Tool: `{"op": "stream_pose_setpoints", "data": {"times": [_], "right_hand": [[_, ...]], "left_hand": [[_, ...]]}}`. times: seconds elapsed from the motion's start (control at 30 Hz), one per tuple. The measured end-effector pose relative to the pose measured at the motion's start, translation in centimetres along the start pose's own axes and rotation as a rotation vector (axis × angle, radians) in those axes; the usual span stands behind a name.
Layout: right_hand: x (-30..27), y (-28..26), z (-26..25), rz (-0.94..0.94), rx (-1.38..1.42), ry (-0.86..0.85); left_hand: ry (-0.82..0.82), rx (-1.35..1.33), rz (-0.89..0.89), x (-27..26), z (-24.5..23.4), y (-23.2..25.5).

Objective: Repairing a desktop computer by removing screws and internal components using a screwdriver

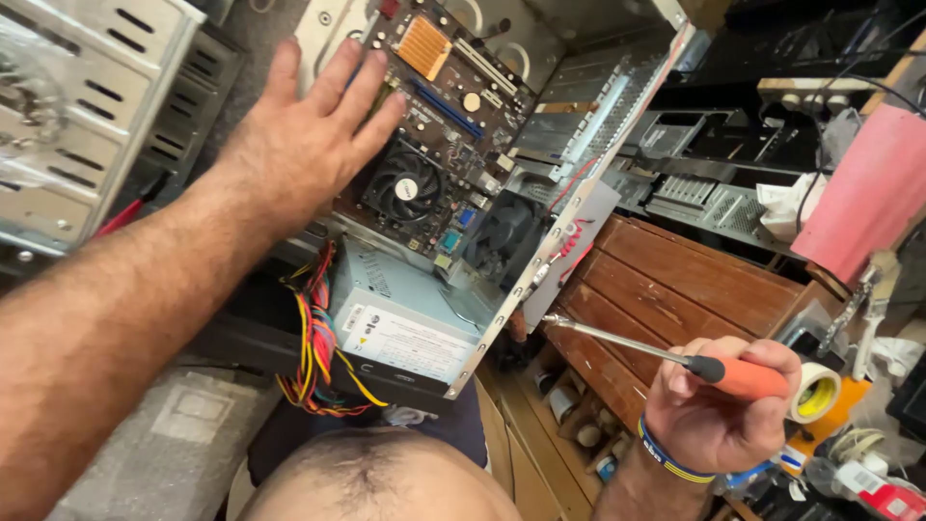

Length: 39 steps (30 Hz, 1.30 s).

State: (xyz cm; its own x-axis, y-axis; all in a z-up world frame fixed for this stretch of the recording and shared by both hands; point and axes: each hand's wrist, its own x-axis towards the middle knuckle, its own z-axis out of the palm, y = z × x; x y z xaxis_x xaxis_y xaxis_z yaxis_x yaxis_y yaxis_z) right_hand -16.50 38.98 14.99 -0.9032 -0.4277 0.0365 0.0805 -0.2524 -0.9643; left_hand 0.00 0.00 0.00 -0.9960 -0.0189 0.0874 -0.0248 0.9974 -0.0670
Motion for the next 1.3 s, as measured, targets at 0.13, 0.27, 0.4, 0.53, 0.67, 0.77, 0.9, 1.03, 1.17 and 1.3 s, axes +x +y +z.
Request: {"op": "stream_pose_setpoints", "data": {"times": [0.13,0.27,0.4,0.53,0.67,0.77,0.9,1.03,1.17,1.3], "right_hand": [[-0.1,0.3,-1.0,-0.009,-0.009,0.003],[-0.2,0.4,-1.6,-0.017,-0.043,-0.006],[-0.5,0.3,-2.9,-0.043,-0.065,0.012],[0.3,-0.9,-1.8,-0.166,-0.406,-0.025],[0.7,-2.4,-2.2,-0.373,-0.642,-0.102],[0.4,-3.6,-1.7,-0.415,-0.755,-0.11],[0.1,-4.3,-0.5,-0.41,-0.826,-0.249],[-0.5,-3.8,2.1,-0.368,-0.919,-0.243],[-0.3,-3.4,3.0,-0.363,-0.944,-0.31],[-0.6,-2.9,3.1,-0.377,-0.991,-0.361]], "left_hand": [[-0.126,0.009,0.03,0.3,-0.3,-0.1],[0.015,-0.01,0.05,0.0,-0.8,-0.1],[0.197,-0.018,0.062,-0.3,-1.0,0.0],[-0.035,-0.023,-0.015,0.0,-1.5,0.4],[-0.31,0.048,-0.192,-0.2,-8.6,1.4],[-0.134,-0.227,-0.299,-3.9,-13.7,2.3],[0.199,-0.801,-0.331,-10.5,-14.1,3.4],[0.203,-0.939,-0.369,-15.9,-10.6,4.8],[0.327,-0.908,-0.285,-16.3,-8.6,4.9],[0.377,-0.905,-0.221,-16.3,-7.9,4.4]]}}
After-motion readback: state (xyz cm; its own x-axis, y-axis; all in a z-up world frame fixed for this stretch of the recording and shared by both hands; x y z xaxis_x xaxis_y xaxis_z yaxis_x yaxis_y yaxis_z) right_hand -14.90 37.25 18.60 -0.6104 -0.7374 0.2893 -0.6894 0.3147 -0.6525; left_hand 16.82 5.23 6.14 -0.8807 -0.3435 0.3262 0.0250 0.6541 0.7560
